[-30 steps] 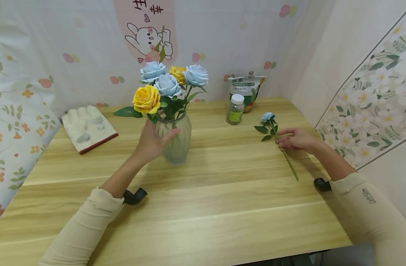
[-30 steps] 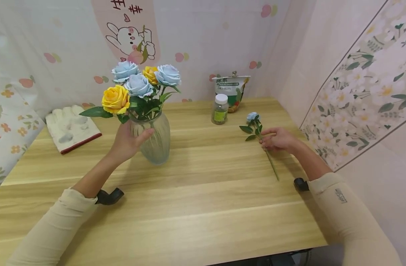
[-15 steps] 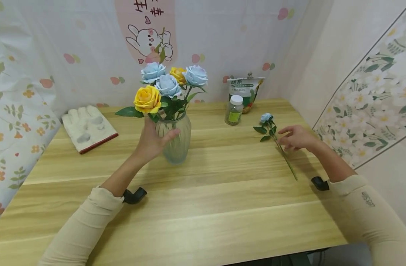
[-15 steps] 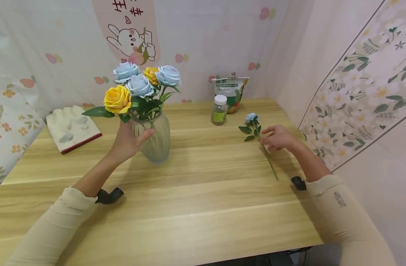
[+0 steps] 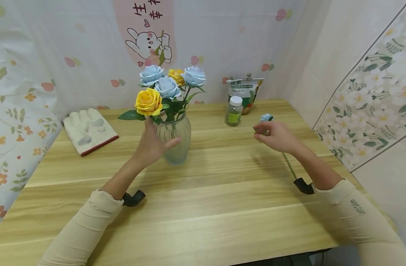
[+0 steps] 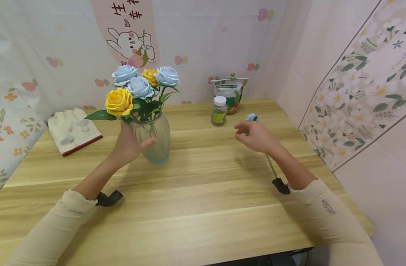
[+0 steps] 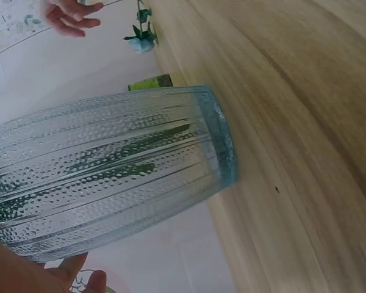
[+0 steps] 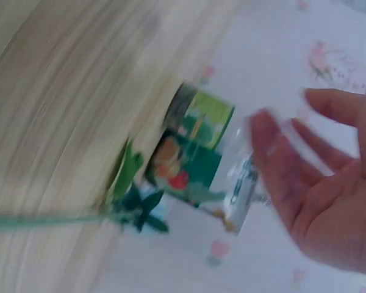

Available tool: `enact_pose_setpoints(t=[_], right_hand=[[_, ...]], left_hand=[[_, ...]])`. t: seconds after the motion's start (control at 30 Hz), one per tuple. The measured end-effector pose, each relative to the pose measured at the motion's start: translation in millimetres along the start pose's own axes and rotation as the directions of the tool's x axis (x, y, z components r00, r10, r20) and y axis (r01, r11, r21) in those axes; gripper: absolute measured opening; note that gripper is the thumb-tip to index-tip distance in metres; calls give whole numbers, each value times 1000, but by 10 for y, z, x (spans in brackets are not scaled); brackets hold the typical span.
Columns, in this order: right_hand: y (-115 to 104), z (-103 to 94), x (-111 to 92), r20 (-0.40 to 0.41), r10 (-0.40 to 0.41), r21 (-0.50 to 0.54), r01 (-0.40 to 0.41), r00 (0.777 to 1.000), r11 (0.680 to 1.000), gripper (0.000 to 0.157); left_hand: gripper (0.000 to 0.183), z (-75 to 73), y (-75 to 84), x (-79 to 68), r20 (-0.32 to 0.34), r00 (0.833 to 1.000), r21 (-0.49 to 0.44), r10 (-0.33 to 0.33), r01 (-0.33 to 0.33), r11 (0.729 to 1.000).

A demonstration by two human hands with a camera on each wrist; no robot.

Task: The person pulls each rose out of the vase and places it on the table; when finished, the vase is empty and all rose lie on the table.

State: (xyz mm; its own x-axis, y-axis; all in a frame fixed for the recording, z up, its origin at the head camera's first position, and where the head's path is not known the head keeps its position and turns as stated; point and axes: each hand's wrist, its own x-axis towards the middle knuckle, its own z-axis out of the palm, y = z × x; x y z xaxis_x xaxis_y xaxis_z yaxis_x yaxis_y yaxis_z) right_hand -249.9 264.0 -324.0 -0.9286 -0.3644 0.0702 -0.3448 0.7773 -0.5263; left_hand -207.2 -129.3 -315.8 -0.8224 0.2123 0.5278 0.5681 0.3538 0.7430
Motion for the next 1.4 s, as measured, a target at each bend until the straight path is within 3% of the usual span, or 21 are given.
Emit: enact_pose_setpoints(t=[0.1, 0.27, 0.57, 0.9, 1.4], right_hand=[[-134, 98, 47, -64, -56, 63, 60, 996, 996, 27], [-376, 226, 109, -102, -97, 184, 115, 990, 976, 19], [-810, 426, 291, -120, -166, 387, 200, 979, 900, 18], [-1193, 639, 595, -194, -203, 488, 274, 960, 829, 20], [-1512, 714, 893, -206, -108, 595, 212, 973, 775, 29]], left_hand=[[107, 8, -8, -9, 9, 1000, -7, 5, -5, 1000], [107, 14, -17, -17, 17, 1000, 0, 8, -8, 1000], [108, 14, -52, -23, 8, 1000, 24, 15, -16, 1000], [108, 20, -34, -40, -2, 1000, 5, 28, -28, 1000], [104, 16, -51, -2, -6, 998, -15, 63, -63, 998]])
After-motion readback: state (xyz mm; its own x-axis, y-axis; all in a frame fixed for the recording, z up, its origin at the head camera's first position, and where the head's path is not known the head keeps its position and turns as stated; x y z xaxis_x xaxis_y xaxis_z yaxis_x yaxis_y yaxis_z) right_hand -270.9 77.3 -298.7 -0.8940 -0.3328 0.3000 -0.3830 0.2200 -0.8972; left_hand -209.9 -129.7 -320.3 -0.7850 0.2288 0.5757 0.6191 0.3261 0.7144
